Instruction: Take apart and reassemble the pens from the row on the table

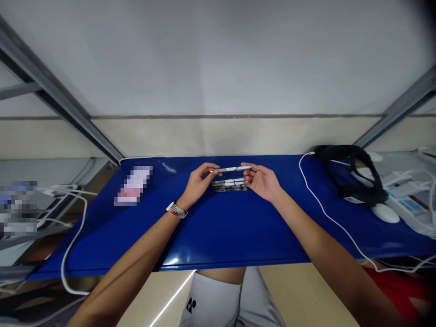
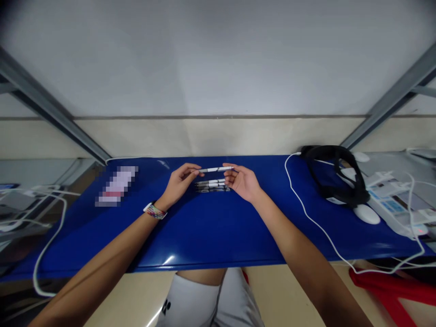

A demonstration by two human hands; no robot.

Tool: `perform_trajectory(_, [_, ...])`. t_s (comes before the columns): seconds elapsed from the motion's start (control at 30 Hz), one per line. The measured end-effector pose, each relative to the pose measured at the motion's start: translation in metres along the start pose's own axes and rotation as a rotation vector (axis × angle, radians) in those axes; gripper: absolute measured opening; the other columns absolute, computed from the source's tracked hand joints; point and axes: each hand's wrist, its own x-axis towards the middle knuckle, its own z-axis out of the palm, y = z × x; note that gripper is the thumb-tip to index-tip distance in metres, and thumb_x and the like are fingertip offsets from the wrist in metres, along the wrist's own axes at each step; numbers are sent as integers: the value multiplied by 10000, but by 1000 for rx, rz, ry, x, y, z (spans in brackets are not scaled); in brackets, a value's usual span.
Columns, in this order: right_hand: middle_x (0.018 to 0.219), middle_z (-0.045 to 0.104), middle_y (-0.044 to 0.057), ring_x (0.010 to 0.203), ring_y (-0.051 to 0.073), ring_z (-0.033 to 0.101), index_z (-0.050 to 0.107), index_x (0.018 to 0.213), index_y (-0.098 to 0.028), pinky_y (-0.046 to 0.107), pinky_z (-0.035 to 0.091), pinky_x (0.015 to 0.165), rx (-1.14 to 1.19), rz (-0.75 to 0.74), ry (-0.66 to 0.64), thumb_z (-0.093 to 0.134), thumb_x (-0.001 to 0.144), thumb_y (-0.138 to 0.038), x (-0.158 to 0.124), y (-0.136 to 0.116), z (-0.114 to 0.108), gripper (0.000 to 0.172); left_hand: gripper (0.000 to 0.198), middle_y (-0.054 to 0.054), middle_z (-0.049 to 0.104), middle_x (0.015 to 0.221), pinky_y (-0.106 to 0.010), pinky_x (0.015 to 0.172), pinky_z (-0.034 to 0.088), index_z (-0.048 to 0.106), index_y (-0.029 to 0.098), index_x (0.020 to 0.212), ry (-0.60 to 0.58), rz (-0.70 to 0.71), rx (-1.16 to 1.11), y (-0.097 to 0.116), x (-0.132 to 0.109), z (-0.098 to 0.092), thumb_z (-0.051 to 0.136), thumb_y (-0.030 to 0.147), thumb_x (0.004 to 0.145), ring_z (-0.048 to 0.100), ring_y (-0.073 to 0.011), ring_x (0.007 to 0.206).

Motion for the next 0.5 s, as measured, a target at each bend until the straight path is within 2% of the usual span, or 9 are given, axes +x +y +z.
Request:
perform_trajectory(0.13, [902,781,76,728,164,692,740,1245,-148,274,607,636,150,61,-35,658,915,-226,0,0,-2,348,290,-75,831,1001,-350,927,567,727,190,1149,50,-19,-98,0,2,2,768,423,981,789,-222,1004])
perform_trajectory(0.3, [832,735,49,683,124,662,730,1149,-149,211,601,620,186,61,-15,692,891,-131,3,3,-3,262,286,-64,828,948,-334,877,584,762,182,1071,85,-122,-261,-1,3,6,861,381,891,782,-200,916])
perform_trajectory(0.5, [829,722,48,700,126,662,719,1139,-156,203,604,614,259,52,4,692,894,-144,1,7,3,247,306,-62,832,943,-348,895,600,781,183,1051,102,-163,-298,-4,3,6,905,361,834,789,-205,907])
